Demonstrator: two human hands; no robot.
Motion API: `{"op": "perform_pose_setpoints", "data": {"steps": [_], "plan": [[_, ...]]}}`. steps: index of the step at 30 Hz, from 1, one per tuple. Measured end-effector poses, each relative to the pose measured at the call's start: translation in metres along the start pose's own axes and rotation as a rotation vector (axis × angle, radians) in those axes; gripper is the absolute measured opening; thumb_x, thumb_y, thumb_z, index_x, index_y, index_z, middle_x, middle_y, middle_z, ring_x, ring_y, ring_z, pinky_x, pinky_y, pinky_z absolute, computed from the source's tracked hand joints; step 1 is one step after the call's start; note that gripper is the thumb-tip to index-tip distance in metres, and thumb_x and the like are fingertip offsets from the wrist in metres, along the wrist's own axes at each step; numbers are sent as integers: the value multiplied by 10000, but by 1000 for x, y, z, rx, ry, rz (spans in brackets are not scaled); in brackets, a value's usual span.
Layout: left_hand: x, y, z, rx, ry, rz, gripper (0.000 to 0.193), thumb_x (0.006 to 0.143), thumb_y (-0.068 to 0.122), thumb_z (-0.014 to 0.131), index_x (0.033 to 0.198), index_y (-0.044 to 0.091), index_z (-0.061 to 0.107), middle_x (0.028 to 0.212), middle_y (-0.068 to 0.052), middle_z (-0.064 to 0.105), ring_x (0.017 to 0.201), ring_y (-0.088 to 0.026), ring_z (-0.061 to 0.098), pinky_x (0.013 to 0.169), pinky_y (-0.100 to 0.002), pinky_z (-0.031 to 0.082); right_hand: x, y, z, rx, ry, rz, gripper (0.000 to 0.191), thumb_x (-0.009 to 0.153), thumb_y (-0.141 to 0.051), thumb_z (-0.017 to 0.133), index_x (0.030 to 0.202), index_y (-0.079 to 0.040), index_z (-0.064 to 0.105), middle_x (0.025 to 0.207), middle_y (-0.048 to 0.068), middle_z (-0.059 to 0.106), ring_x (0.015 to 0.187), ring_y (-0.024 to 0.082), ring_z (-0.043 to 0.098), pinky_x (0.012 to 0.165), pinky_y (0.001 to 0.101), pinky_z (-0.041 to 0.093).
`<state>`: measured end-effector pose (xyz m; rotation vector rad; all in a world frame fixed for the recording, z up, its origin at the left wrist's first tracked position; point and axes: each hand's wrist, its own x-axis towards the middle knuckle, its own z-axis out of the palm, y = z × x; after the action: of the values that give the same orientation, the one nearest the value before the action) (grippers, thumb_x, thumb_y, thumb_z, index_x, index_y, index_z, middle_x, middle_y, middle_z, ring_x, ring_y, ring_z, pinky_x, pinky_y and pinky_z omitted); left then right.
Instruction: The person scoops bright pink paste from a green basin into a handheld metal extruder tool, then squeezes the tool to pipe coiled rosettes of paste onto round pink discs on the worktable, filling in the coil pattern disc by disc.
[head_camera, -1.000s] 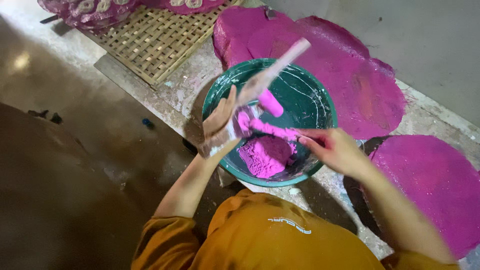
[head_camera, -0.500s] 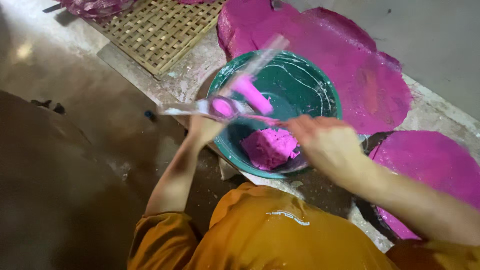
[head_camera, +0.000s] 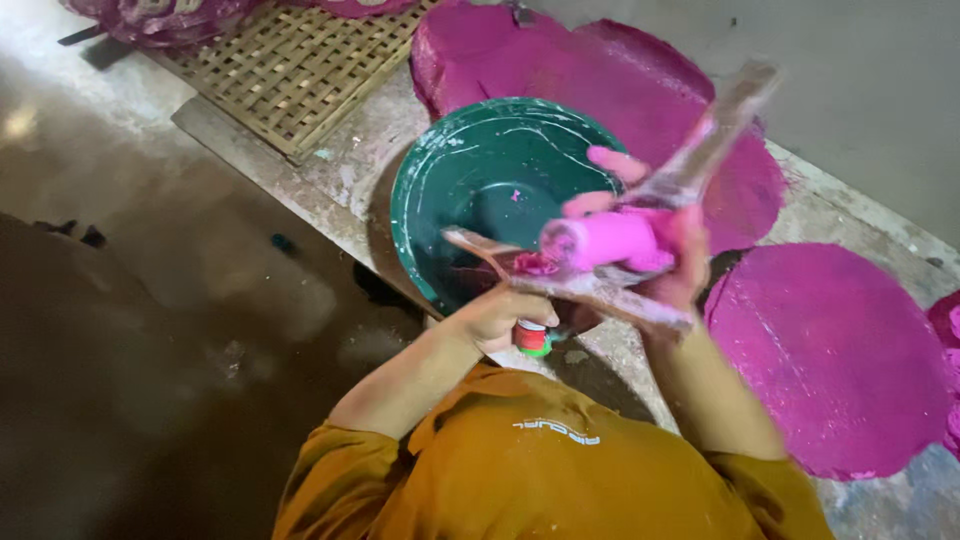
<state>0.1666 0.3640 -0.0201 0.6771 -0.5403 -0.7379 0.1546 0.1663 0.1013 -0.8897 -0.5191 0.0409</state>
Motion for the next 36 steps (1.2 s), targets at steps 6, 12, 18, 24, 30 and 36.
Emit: {"op": "perform_pose_setpoints", "data": {"steps": [6, 12, 18, 24, 30, 36], "plan": [[-2, 37, 40, 907, 380, 140, 465, 789, 114, 858, 1207, 103, 656, 1124, -25, 713, 1030, -150, 685, 911, -331, 568, -39, -61, -13, -717, -148, -411, 707, 1035, -297, 649, 1649, -344, 302, 1495, 247, 542, 1145, 352, 719, 844, 410, 657], [22, 43, 96, 1202, 140, 100, 335, 802, 211, 868, 1053, 120, 666, 958, -79, 712, 885, -188, 685, 784, -332, 538, -83, -86, 7, -1362, -278, -592, 832, 926, -108, 710, 1606, -311, 277, 1440, 294, 558, 1143, 401, 704, 883, 383, 624], [52, 4, 116, 1309, -76, -298, 258, 866, 271, 770, 1070, 142, 679, 973, -70, 720, 899, -170, 695, 802, -330, 533, -129, -118, 5, -1444, -283, -457, 805, 870, -136, 725, 1571, -262, 351, 1381, 291, 592, 1092, 391, 710, 883, 395, 610], [48, -56, 127, 853, -373, -96, 437, 890, 238, 752, 1283, 94, 625, 1256, -158, 654, 1197, -250, 611, 1018, -371, 487, -186, -97, -8, -1423, -58, -241, 684, 939, -135, 647, 1570, -167, 385, 1491, 241, 563, 1350, 425, 618, 1119, 478, 532], [115, -115, 156, 1000, -433, -158, 481, 891, 297, 764, 1279, 54, 617, 1244, -136, 668, 1175, -215, 615, 1009, -393, 493, -256, -146, -69, -934, 169, 166, 957, 1078, -511, 609, 1669, -46, 17, 1732, 216, 193, 1577, 372, 251, 1249, 468, 225], [192, -122, 176, 708, -491, -106, 908, 830, 396, 867, 1527, 64, 388, 1449, -152, 524, 1354, -254, 498, 1164, -388, 406, -332, -218, -143, -316, 254, 809, 1124, 771, -788, 523, 1570, -22, 325, 1520, 113, 518, 1380, 271, 492, 1129, 447, 392]]}}
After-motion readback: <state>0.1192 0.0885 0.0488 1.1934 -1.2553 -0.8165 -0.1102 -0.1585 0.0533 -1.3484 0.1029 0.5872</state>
